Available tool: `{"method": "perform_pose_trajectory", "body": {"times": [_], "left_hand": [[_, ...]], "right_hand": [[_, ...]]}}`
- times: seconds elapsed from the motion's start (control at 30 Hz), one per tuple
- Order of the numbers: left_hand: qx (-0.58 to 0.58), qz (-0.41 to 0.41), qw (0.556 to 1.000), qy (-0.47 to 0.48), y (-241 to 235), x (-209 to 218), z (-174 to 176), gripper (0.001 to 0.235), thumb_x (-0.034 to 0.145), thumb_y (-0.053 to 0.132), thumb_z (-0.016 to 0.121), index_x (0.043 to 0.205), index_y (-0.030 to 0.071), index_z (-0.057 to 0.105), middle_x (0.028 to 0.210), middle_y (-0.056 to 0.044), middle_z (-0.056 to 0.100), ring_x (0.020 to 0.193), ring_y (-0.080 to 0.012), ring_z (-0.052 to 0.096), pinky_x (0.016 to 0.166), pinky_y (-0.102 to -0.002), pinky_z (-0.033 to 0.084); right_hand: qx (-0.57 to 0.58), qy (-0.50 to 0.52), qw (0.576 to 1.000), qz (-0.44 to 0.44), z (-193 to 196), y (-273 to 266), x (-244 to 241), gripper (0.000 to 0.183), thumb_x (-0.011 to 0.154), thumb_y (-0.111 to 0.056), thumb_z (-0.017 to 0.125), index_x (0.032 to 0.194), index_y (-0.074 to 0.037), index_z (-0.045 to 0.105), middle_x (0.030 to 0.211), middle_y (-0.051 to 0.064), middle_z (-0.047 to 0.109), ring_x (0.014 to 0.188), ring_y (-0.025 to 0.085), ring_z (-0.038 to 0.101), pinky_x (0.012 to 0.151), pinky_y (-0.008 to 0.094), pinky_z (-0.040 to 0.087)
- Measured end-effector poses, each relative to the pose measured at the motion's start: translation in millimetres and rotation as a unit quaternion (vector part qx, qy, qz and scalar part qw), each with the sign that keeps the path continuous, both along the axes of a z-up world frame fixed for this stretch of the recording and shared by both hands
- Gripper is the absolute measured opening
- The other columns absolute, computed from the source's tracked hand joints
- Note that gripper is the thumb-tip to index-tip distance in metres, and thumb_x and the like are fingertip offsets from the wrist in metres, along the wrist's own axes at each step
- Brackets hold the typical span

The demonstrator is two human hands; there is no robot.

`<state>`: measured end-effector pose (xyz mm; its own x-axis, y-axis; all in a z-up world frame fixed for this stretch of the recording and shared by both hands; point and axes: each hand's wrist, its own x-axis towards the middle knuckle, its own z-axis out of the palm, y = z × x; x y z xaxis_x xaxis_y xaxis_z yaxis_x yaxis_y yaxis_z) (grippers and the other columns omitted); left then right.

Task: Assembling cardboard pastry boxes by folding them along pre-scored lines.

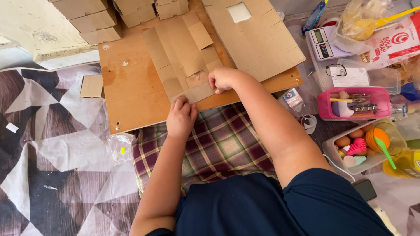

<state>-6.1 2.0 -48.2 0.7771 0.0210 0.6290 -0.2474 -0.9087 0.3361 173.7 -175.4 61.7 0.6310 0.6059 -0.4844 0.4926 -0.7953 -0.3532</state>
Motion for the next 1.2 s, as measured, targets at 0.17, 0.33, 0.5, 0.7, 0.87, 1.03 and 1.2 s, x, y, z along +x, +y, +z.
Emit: {"method": "perform_pose_trajectory", "body": {"times": [0.17,0.33,0.5,0.7,0.87,1.03,1.2], "left_hand": [[-0.067,0.045,0.996,0.043,1,8,7,0.027,0.096,0.015,0.066,0.07,0.007,0.063,0.096,-0.004,0.062,0.1,-0.0257,0.069,0.086,-0.033,0.058],[-0.055,0.101,0.977,0.182,-4,21,60,0.042,0.085,0.045,0.079,0.065,0.013,0.062,0.083,0.001,0.058,0.087,-0.0255,0.068,0.07,-0.037,0.057],[-0.017,0.111,0.93,0.35,-5,33,89,0.066,0.07,0.065,0.085,0.089,0.009,0.055,0.106,-0.008,0.053,0.112,-0.0372,0.06,0.087,-0.047,0.059],[-0.026,0.063,0.874,0.482,5,56,118,0.087,0.066,0.064,0.09,0.119,0.002,0.063,0.128,-0.021,0.058,0.123,-0.0458,0.061,0.1,-0.056,0.053],[-0.022,0.061,0.848,0.527,6,65,118,0.08,0.069,0.06,0.09,0.122,0.006,0.063,0.132,-0.02,0.056,0.125,-0.0442,0.061,0.102,-0.054,0.052],[-0.019,0.075,0.834,0.546,2,69,122,0.086,0.068,0.06,0.09,0.128,0.006,0.062,0.131,-0.021,0.056,0.124,-0.0423,0.063,0.1,-0.054,0.053],[-0.025,0.04,0.84,0.541,12,70,120,0.077,0.072,0.051,0.09,0.127,0.003,0.063,0.135,-0.023,0.054,0.126,-0.0454,0.06,0.104,-0.054,0.051]], "right_hand": [[0.044,0.026,0.999,0.007,8,-9,-6,0.023,0.077,-0.028,0.086,0.092,-0.015,0.074,0.087,0.008,0.073,0.095,0.029,0.07,0.084,0.04,0.054],[0.041,-0.014,0.999,0.003,9,5,-20,0.05,0.07,-0.06,0.087,0.085,-0.014,0.072,0.085,0.011,0.071,0.095,0.033,0.071,0.081,0.044,0.056],[-0.029,-0.076,0.996,0.02,-1,20,-27,0.059,0.072,-0.06,0.085,0.103,-0.012,0.076,0.101,0.013,0.075,0.105,0.033,0.071,0.089,0.048,0.057],[-0.079,-0.078,0.992,0.062,18,26,-31,0.083,0.078,-0.063,0.079,0.135,-0.005,0.059,0.123,0.015,0.071,0.122,0.032,0.064,0.102,0.051,0.05],[-0.054,-0.038,0.996,0.055,32,14,-34,0.04,0.084,-0.04,0.078,0.108,-0.008,0.074,0.112,0.016,0.074,0.115,0.036,0.067,0.097,0.049,0.052],[-0.081,-0.078,0.993,0.026,14,23,-39,0.039,0.083,-0.038,0.078,0.11,-0.009,0.075,0.108,0.013,0.074,0.108,0.034,0.07,0.091,0.051,0.055],[-0.018,-0.036,0.998,0.04,7,8,-20,0.025,0.082,-0.035,0.081,0.097,-0.016,0.074,0.1,0.01,0.073,0.107,0.034,0.069,0.09,0.044,0.053]]}}
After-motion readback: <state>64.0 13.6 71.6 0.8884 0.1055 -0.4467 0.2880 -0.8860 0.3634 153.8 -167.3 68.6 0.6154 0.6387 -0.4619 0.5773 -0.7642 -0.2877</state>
